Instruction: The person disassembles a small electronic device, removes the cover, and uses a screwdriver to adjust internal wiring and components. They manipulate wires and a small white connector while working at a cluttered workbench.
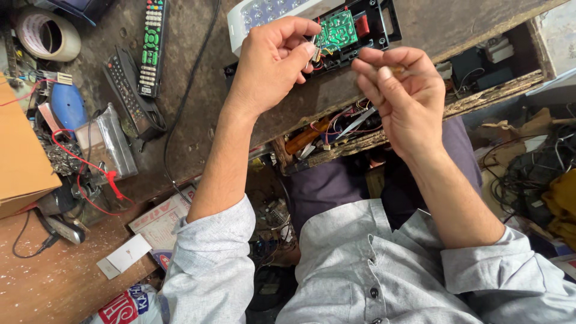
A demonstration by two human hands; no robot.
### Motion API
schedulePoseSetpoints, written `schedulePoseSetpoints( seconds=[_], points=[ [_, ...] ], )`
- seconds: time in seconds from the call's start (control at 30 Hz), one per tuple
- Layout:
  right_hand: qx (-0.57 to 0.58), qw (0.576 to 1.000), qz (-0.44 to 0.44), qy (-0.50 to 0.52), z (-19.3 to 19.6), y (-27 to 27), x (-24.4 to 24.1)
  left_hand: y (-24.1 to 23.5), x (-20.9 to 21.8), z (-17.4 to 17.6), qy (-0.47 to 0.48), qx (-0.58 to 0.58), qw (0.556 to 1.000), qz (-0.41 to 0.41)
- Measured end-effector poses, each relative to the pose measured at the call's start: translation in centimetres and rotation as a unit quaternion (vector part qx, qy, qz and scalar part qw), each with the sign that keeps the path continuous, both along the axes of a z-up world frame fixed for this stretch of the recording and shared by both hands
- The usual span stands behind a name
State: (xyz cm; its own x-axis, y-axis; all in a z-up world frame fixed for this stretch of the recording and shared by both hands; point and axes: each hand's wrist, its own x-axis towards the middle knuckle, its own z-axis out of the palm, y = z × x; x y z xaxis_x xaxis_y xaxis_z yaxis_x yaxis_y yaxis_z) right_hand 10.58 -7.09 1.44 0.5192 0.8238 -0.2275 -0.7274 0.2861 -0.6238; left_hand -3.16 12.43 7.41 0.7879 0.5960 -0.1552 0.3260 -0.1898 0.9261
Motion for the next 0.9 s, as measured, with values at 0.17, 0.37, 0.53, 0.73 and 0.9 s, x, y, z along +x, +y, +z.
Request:
schedulePoseSetpoints(
  seconds=[0.17,0.37,0.53,0.73,0.9],
  points=[
    [0.072,0.997,-0.010,-0.032,-1.0,0.1,-0.4,0.2,0.0,-0.3,-0.018,-0.016,1.000,-0.017],
    [0.036,0.962,-0.062,-0.263,-2.5,0.5,-1.4,0.2,0.1,-0.3,-0.023,-0.007,0.999,-0.030],
    [0.025,0.930,-0.108,-0.349,-2.0,0.8,-2.2,0.2,0.3,-0.3,-0.002,0.038,0.999,-0.008],
    [-0.029,0.802,-0.163,-0.574,-0.6,1.2,-1.9,0.1,0.5,-0.3,0.012,0.067,0.998,-0.002],
    [-0.018,0.762,-0.182,-0.622,-0.2,1.9,-1.9,0.2,0.4,-0.4,0.015,0.054,0.998,-0.003]
  ],
)
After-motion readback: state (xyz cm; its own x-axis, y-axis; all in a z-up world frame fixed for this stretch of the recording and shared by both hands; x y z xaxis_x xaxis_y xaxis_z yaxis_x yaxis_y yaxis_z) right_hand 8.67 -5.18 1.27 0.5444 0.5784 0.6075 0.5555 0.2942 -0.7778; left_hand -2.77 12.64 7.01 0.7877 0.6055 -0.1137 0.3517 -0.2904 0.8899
